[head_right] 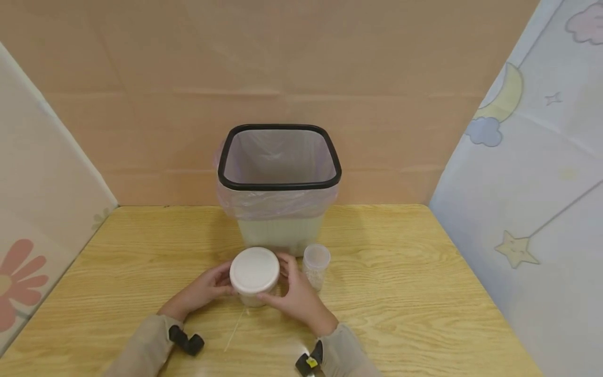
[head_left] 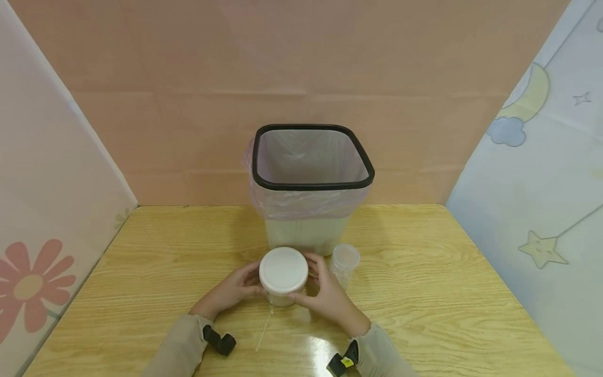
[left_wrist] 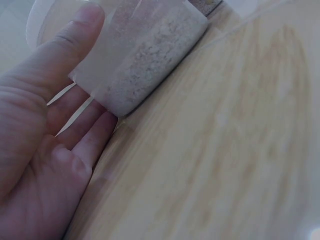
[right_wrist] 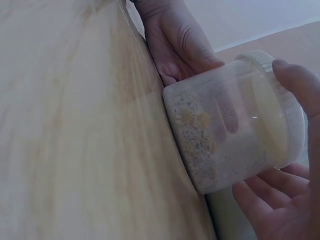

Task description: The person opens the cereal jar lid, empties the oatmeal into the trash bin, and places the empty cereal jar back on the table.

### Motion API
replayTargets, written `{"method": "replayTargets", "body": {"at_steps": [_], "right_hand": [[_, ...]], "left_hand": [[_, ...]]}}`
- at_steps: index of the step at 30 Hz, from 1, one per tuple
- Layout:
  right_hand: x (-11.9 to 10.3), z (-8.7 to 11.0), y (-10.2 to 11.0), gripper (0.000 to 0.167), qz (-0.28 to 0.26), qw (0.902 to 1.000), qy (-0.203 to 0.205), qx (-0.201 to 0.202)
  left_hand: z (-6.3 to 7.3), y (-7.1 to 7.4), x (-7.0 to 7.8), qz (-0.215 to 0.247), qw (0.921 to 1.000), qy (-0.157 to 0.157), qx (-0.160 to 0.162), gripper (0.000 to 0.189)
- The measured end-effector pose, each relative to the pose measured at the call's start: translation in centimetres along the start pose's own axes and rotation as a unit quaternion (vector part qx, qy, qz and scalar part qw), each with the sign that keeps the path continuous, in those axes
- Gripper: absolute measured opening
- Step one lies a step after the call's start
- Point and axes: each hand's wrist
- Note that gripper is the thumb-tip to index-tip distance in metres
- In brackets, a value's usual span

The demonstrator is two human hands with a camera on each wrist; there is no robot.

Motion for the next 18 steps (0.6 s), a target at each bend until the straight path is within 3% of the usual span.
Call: {"method": "replayTargets", "body": {"at_steps": [13,18], "right_hand": [[-0.01,-0.08,-0.01,0.082,-0.001,1.0000,-0.003,0.000],[0.11,-0.16,0.10,0.084,0.003,0.9997,0.024,-0.003]], "left_hand": [[0.08,-0.07,0.29,-0.003,1.0000,-0.002,-0.001,0.080],[0.08,-0.04,0.28,-0.006,1.0000,-0.003,-0.002,0.081]]}}
Point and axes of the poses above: each hand's wrist, its own z-axis away from the middle knuckle, its own y-axis out of the back of the hand, x = y × z, and after that the axes turned 6 degrees about z, right-handed
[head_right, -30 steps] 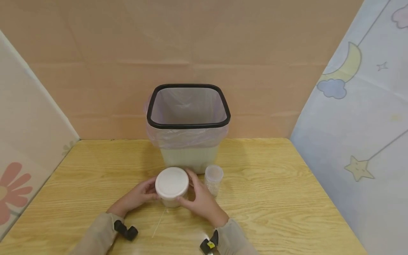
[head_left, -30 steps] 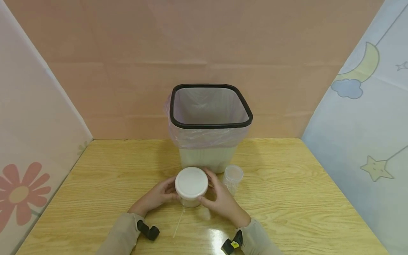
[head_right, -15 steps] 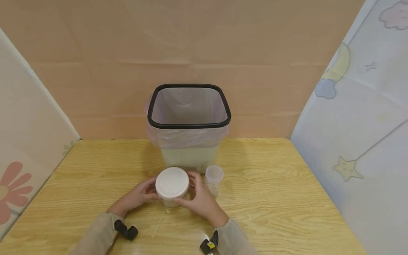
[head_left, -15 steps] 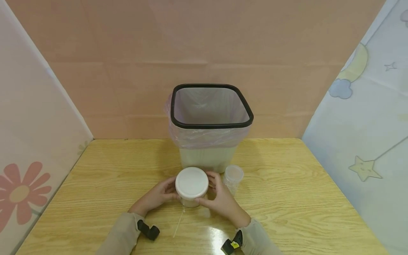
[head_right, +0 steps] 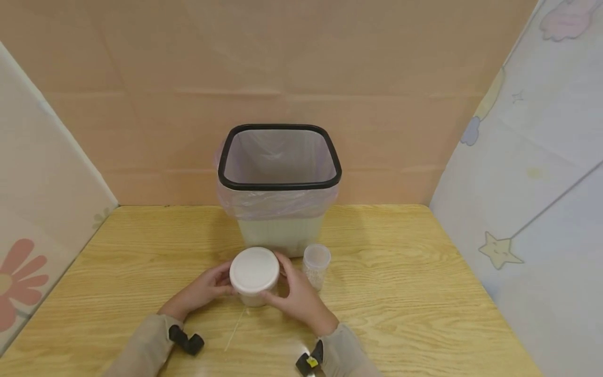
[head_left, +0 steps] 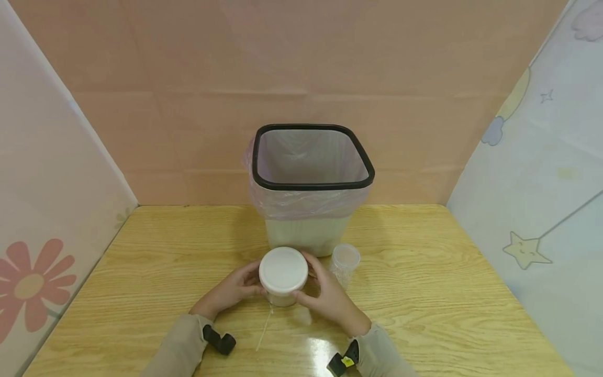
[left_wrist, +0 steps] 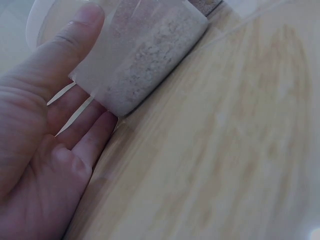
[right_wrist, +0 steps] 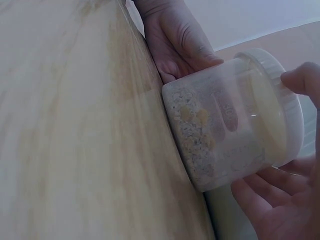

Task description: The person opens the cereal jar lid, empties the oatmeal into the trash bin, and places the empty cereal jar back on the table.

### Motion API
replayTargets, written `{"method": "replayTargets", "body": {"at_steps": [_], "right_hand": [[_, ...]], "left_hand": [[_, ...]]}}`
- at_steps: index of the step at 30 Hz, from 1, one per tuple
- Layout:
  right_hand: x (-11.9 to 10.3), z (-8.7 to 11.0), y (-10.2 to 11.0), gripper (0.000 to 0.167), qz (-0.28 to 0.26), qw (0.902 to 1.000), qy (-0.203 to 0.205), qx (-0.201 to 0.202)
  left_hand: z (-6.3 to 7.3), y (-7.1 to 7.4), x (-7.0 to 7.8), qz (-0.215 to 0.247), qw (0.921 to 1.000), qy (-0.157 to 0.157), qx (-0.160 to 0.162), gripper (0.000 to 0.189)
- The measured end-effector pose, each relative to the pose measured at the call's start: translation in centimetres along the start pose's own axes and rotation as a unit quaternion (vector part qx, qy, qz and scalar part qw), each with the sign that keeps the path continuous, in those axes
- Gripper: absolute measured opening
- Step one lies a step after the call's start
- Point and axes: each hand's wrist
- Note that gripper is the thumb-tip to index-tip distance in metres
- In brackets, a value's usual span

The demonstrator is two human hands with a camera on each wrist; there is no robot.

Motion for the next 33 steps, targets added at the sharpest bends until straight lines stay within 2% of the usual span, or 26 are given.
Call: {"method": "replayTargets", "body": {"at_steps": [3,6,14,24,33], "right_hand": [[0.11,0.01,0.03,0.086,0.015,0.9997,0.017,-0.002],[0.15,0.04,0.01,0.087,0.021,0.9996,0.017,-0.001],[-0.19,0.06,-0.20,0.096,-0.010,0.9995,-0.030,0.004],[-0.43,0.02,-0.45,0.089,0.018,0.9988,-0.041,0.022],[-0.35,0.03,-0.35,0.085,0.010,0.9993,-0.033,0.017]], "left_hand": [[-0.04,0.02,-0.05,-0.001,1.0000,0.002,0.001,0.081],[-0.06,0.06,-0.15,0.000,1.0000,0.004,0.003,0.081],[-0.07,0.04,-0.08,0.008,0.9999,0.007,0.005,0.080],[-0.03,-0.15,0.37,0.004,0.9999,-0.008,-0.005,0.078],[-0.07,-0.23,0.48,0.008,0.9999,-0.007,-0.001,0.079]]}}
Point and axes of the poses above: each hand's wrist, its own z-axis away from the middle knuckle, its own y-axis out of the back of the hand, x = y × z, and after that the axes turned 6 degrees about z, right-handed
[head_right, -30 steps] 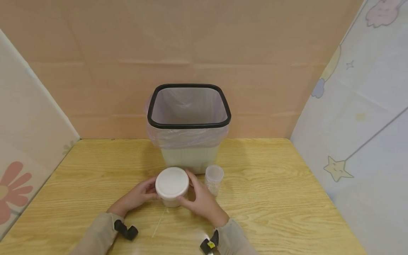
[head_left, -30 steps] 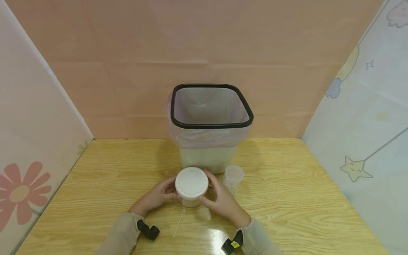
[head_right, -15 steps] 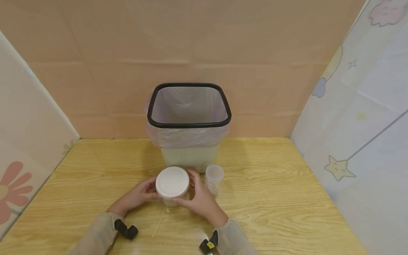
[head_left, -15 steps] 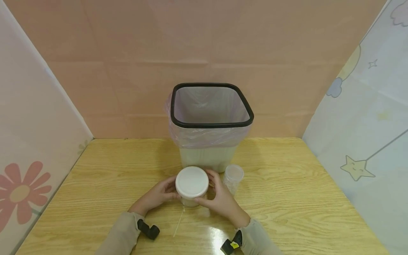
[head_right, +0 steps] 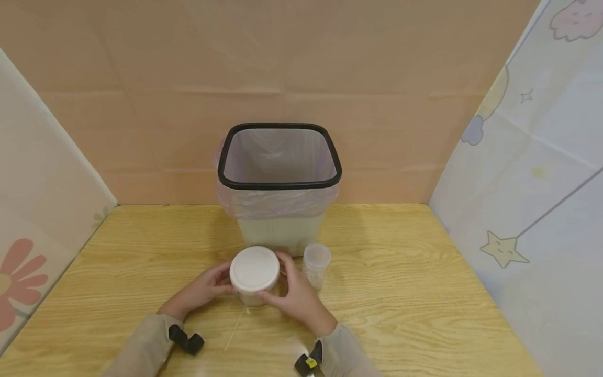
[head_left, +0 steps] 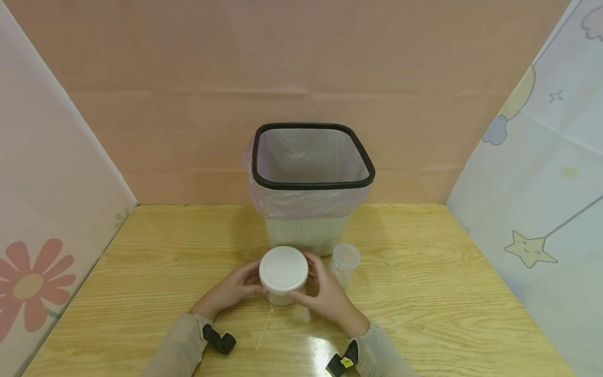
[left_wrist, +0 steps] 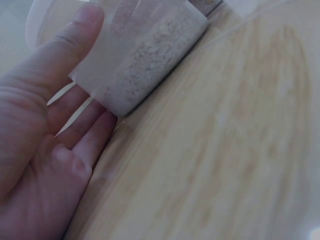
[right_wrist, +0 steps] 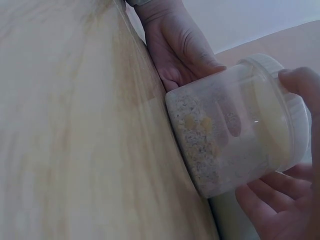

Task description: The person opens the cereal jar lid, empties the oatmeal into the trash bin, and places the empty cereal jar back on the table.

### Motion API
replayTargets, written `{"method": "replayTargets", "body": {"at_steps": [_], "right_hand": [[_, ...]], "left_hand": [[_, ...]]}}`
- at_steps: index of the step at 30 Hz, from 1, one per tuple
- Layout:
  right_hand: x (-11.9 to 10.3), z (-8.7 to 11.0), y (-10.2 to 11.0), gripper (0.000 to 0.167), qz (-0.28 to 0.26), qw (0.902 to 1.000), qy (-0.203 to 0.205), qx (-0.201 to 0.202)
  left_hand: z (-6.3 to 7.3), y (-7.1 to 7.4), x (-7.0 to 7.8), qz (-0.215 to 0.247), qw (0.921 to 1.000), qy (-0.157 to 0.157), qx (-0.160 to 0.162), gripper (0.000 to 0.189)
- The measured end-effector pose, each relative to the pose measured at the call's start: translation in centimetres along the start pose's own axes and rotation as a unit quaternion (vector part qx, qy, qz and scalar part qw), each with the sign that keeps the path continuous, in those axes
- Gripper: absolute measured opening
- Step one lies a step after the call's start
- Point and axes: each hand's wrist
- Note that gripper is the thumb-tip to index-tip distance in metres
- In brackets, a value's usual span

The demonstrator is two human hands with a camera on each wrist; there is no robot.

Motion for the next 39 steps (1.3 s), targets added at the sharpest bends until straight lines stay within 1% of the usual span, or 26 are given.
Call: {"method": "replayTargets", "body": {"at_steps": [4,10,12,18,26,34,39], "right_hand": [[0.05,0.03,0.11,0.087,-0.002,0.9999,0.011,-0.004],[0.33,0.02,0.15,0.090,0.005,0.9991,0.040,-0.011],[0.32,0.05,0.15,0.088,0.002,0.9993,0.037,-0.009],[0.18,0.17,0.08,0.078,-0.009,0.9999,0.009,-0.008],[0.20,0.05,-0.27,0.086,0.007,0.9999,0.008,-0.001],[-0.09,0.07,-0.14,0.088,0.019,0.9998,0.003,0.006],[-0.07,0.04,0.04,0.088,0.022,0.9997,0.007,0.002]], "left_hand": [[0.01,0.03,-0.12,-0.002,1.0000,-0.005,-0.002,0.079],[0.13,0.17,-0.43,-0.008,1.0000,-0.003,0.000,0.078],[0.14,0.17,-0.44,-0.008,1.0000,-0.003,0.000,0.078],[0.23,0.13,-0.42,-0.008,1.0000,-0.003,0.002,0.079],[0.17,0.18,-0.57,-0.011,0.9999,-0.007,-0.003,0.078],[0.08,0.19,-0.56,0.002,1.0000,-0.007,-0.005,0.078],[-0.03,0.26,-0.63,-0.005,1.0000,-0.005,-0.003,0.077]]}}
Point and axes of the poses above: each hand's wrist, its own z-axis away from the middle knuckle, its own y-axis out of the back of the hand, x = y × z, and after that the axes turned 6 degrees about z, right-handed
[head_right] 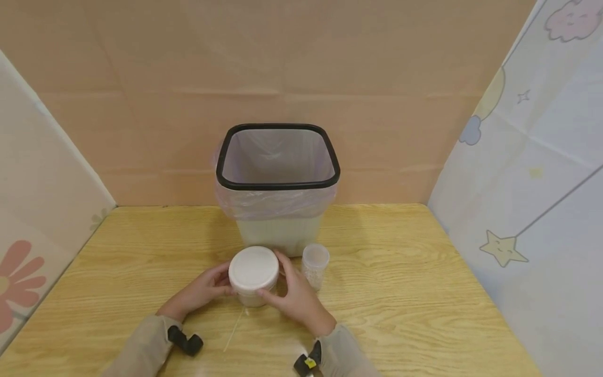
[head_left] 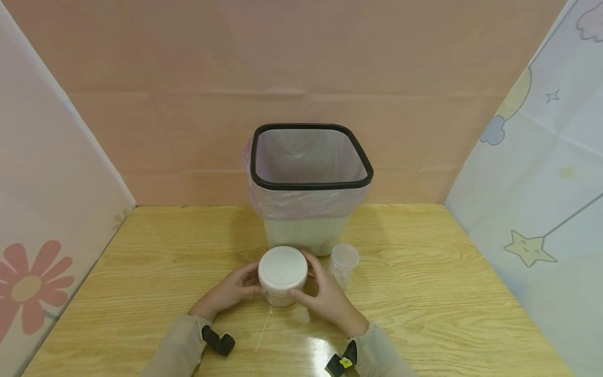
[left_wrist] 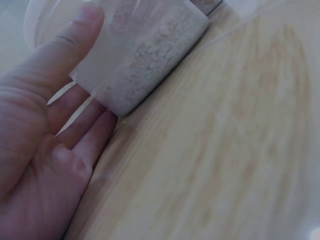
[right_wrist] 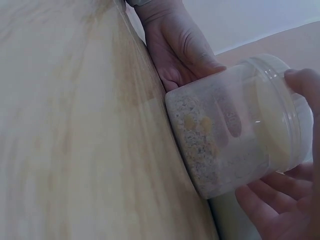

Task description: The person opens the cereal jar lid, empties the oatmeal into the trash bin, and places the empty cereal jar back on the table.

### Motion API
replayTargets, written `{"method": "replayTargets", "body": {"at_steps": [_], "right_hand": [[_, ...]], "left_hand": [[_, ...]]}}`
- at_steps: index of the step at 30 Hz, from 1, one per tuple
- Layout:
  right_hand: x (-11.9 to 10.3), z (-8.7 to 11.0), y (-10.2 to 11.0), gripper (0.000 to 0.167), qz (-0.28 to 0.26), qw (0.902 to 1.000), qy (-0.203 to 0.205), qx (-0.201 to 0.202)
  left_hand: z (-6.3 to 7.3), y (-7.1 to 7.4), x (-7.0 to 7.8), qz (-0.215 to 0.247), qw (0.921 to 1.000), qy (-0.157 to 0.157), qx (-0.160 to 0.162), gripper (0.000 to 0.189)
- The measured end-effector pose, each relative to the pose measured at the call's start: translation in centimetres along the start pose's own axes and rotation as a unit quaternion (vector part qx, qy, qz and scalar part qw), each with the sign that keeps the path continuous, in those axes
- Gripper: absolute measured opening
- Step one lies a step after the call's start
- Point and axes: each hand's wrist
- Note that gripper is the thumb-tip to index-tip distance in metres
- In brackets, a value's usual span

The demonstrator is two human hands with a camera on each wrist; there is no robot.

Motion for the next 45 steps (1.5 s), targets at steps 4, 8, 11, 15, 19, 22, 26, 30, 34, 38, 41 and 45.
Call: {"method": "replayTargets", "body": {"at_steps": [4,8,11,15,19,22,26,30,34,38,41,45], "right_hand": [[0.1,0.0,0.0,0.088,-0.002,1.0000,-0.003,-0.004],[0.0,0.0,0.1,0.090,-0.003,1.0000,0.002,-0.008],[-0.1,0.0,0.1,0.092,0.004,0.9999,0.011,-0.006],[-0.5,-0.1,0.1,0.092,0.040,0.9989,0.027,0.000],[-0.9,-0.2,0.1,0.092,0.099,0.9933,0.060,0.007],[-1.0,-0.2,0.0,0.093,0.138,0.9864,0.087,0.019],[-0.9,-0.3,-0.2,0.088,0.160,0.9811,0.101,0.040],[-1.1,-0.3,-0.4,0.077,0.164,0.9799,0.102,0.050],[-1.1,-0.4,-0.3,0.067,0.167,0.9771,0.120,0.053],[-1.1,-0.6,-0.2,0.064,0.178,0.9706,0.150,0.059],[-1.1,-0.7,-0.1,0.063,0.190,0.9646,0.171,0.064],[-1.0,-0.9,0.0,0.062,0.199,0.9591,0.189,0.069]], "left_hand": [[0.0,0.0,0.0,-0.009,1.0000,-0.001,0.002,0.076],[0.0,-0.1,0.2,-0.009,0.9999,0.002,0.005,0.077],[0.0,-0.2,0.4,0.000,1.0000,0.004,0.006,0.077],[0.1,-0.2,0.5,0.009,0.9999,0.003,0.005,0.077],[0.1,-0.2,0.7,0.010,0.9999,0.004,0.002,0.078],[0.1,-0.2,0.7,0.008,1.0000,0.004,0.002,0.078],[0.1,-0.2,0.8,0.005,1.0000,0.003,0.004,0.078],[0.1,-0.2,0.7,-0.002,1.0000,0.003,0.004,0.077],[0.0,-0.2,0.7,-0.002,1.0000,0.006,0.003,0.076],[0.0,-0.2,0.6,-0.001,1.0000,0.007,0.001,0.076],[0.0,-0.2,0.5,0.001,1.0000,0.005,-0.001,0.077],[0.0,-0.2,0.4,0.005,1.0000,0.004,-0.001,0.078]]}}
Point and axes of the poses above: each hand's wrist, its own z-axis away from the middle knuckle, its own y-axis out of the back of the hand, x = y × z, and after that the axes turned 6 degrees about z, right-handed
